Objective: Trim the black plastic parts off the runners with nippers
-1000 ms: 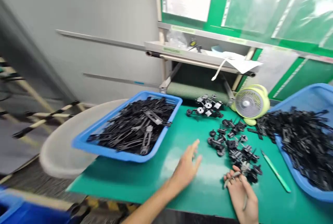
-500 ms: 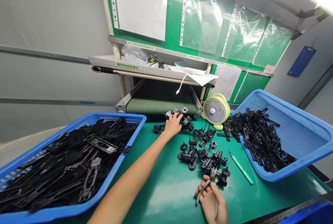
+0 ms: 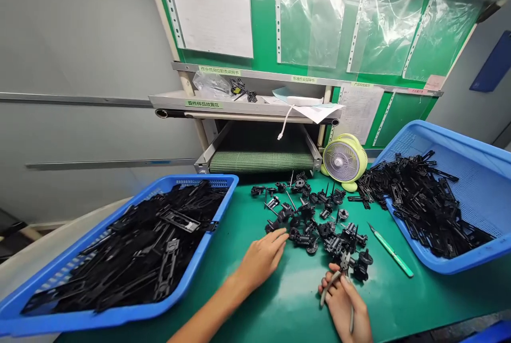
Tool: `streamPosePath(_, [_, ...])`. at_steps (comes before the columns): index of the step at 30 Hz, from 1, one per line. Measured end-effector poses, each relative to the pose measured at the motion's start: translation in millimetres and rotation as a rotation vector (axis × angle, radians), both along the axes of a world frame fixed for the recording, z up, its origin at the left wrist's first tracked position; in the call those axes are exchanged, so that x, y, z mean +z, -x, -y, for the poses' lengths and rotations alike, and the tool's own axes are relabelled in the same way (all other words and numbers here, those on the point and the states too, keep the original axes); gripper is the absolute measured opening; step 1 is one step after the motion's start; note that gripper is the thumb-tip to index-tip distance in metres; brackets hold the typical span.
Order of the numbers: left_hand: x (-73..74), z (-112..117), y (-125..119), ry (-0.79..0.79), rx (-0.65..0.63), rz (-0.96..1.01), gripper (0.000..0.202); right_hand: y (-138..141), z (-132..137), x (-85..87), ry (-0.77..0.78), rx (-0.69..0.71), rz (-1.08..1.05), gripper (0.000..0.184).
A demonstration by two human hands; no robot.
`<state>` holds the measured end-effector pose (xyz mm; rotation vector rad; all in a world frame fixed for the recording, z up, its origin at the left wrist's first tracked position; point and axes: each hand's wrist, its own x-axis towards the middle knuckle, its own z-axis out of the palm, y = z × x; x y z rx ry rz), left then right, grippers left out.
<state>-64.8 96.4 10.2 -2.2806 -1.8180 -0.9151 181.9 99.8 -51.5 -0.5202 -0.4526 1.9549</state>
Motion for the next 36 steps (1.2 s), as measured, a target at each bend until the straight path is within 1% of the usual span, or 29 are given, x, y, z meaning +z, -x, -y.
streamPosePath(1, [1.9, 5, 1, -0.057, 0.033, 0.059, 0.029, 0, 0, 0.9, 0.001, 0.003, 0.001, 0.028])
streamPosePath(3, [8.1, 5, 4, -0.133, 0.168, 0.189, 0.029, -1, 2, 3.9, -0.003, 0.009, 0.004, 0.029])
streamPosePath(4, [11.6, -1, 5, -0.128, 0.240, 0.267, 0.035, -2, 2, 5.9, -0.007, 0.012, 0.008, 0.029])
streamPosePath(6, [17.0, -21, 8, -0.026, 0.338, 0.426, 0.051, -2, 4, 9.9, -0.022, 0.011, 0.023, 0.028])
streamPosePath(7, [18.4, -33, 9, 0.049, 0.351, 0.491, 0.055, -3, 4, 11.6, -0.031, 0.009, 0.032, 0.027])
streamPosePath(9, [18.5, -53, 10, 0.177, 0.320, 0.565, 0.055, -3, 5, 13.8, -0.042, 0.004, 0.045, 0.025])
streamPosePath(11, [17.6, -62, 9, 0.260, 0.251, 0.572, 0.054, -3, 5, 14.7, -0.040, 0.000, 0.042, 0.024])
streamPosePath(12, [17.5, -61, 9, 0.299, 0.219, 0.574, 0.053, -4, 5, 14.8, -0.035, -0.001, 0.036, 0.024])
streamPosePath(14, [18.9, -51, 9, 0.376, 0.166, 0.581, 0.048, -4, 5, 14.7, -0.029, 0.002, 0.029, 0.026])
streamPosePath(17, [21.8, -25, 14, 0.473, 0.090, 0.611, 0.039, -5, 5, 14.7, -0.036, 0.006, 0.052, 0.027])
streamPosePath(19, [19.8, -6, 18, 0.482, 0.061, 0.649, 0.040, -7, 5, 15.4, -0.043, 0.011, 0.075, 0.026])
streamPosePath(20, [16.8, 2, 19, 0.454, 0.067, 0.672, 0.042, -8, 5, 16.1, -0.046, 0.014, 0.083, 0.026])
streamPosePath(22, [7.3, 15, 21, 0.349, 0.138, 0.698, 0.048, -9, 6, 17.9, -0.052, 0.019, 0.092, 0.024])
streamPosePath(24, [-3.8, 22, 20, 0.283, 0.263, 0.662, 0.058, -10, 6, 19.8, -0.055, 0.020, 0.096, 0.023])
streamPosePath(25, [-8.7, 23, 19, 0.295, 0.320, 0.617, 0.064, -10, 7, 20.7, -0.055, 0.017, 0.097, 0.023])
streamPosePath(27, [-15.1, 25, 17, 0.374, 0.392, 0.508, 0.071, -11, 8, 21.9, -0.055, 0.013, 0.099, 0.024])
streamPosePath(30, [-15.7, 32, 11, 0.485, 0.437, 0.428, 0.081, -10, 8, 22.8, -0.044, 0.009, 0.096, 0.025])
streamPosePath(32, [-13.3, 44, 7, 0.530, 0.446, 0.433, 0.087, -10, 9, 23.1, -0.034, 0.004, 0.094, 0.024])
streamPosePath(36, [-8.3, 73, 1, 0.594, 0.392, 0.468, 0.084, -10, 8, 24.2, -0.041, 0.007, 0.118, 0.025])
